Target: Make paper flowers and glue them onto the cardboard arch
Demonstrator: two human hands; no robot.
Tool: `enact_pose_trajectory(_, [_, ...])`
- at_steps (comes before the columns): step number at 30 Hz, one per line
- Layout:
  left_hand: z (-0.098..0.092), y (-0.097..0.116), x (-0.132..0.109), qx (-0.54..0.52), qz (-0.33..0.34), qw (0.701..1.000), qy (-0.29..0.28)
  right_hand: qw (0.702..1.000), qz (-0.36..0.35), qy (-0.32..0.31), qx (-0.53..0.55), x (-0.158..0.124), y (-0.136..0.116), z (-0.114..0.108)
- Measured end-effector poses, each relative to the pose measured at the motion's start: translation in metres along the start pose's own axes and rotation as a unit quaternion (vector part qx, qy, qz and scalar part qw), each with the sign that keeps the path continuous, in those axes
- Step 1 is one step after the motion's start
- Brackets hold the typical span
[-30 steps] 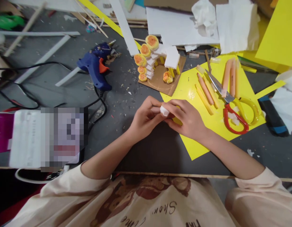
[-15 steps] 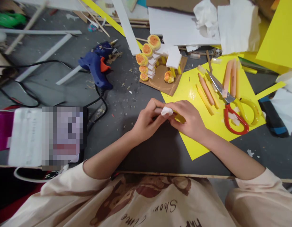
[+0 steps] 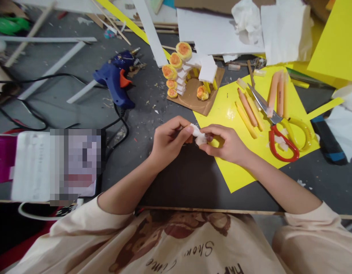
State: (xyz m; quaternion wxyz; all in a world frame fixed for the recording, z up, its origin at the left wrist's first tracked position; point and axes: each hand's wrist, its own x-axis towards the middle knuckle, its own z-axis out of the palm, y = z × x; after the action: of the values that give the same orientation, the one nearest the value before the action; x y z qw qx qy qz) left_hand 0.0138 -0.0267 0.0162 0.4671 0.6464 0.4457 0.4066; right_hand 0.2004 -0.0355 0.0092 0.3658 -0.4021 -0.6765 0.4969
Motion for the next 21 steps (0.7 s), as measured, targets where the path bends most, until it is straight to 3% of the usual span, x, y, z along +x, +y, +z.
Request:
enact_pose_trajectory(5, [-0.004,0.004,0.003,-0.021,0.013,1.000,-0.012,0.978,0.114,0.020,0.175,0.002,0.002,0.000])
enact_pose_trajectory(9, [-0.036,0.019,0.013,0.080,-0.001,0.993,0.086,0.944,0.177,0.087,0.264,0.008,0.005,-0.003])
enact_pose_trajectory(11, [-0.061,0.024,0.020,0.238,-0.032,0.957,0.161,0.933,0.186,0.103,0.289,0.011,0.007,-0.005])
enact_pose_trajectory(12, [-0.073,0.025,0.023,0.327,-0.067,0.920,0.205,0.931,0.187,0.105,0.296,0.011,0.008,-0.006])
enact_pose_trajectory(13, [-0.083,0.024,0.027,0.403,-0.125,0.876,0.235,0.930,0.185,0.106,0.300,0.012,0.009,-0.006])
enact_pose_trajectory(15, [-0.098,0.019,0.033,0.471,-0.263,0.809,0.235,0.930,0.181,0.106,0.302,0.011,0.011,-0.006])
enact_pose_trajectory(16, [-0.101,0.015,0.035,0.475,-0.298,0.797,0.224,0.930,0.178,0.105,0.303,0.011,0.012,-0.006])
enact_pose_trajectory(18, [-0.104,0.008,0.039,0.465,-0.318,0.802,0.199,0.932,0.173,0.099,0.302,0.010,0.014,-0.006])
enact_pose_trajectory(21, [-0.105,0.001,0.041,0.449,-0.305,0.815,0.202,0.931,0.170,0.094,0.309,0.010,0.014,-0.006])
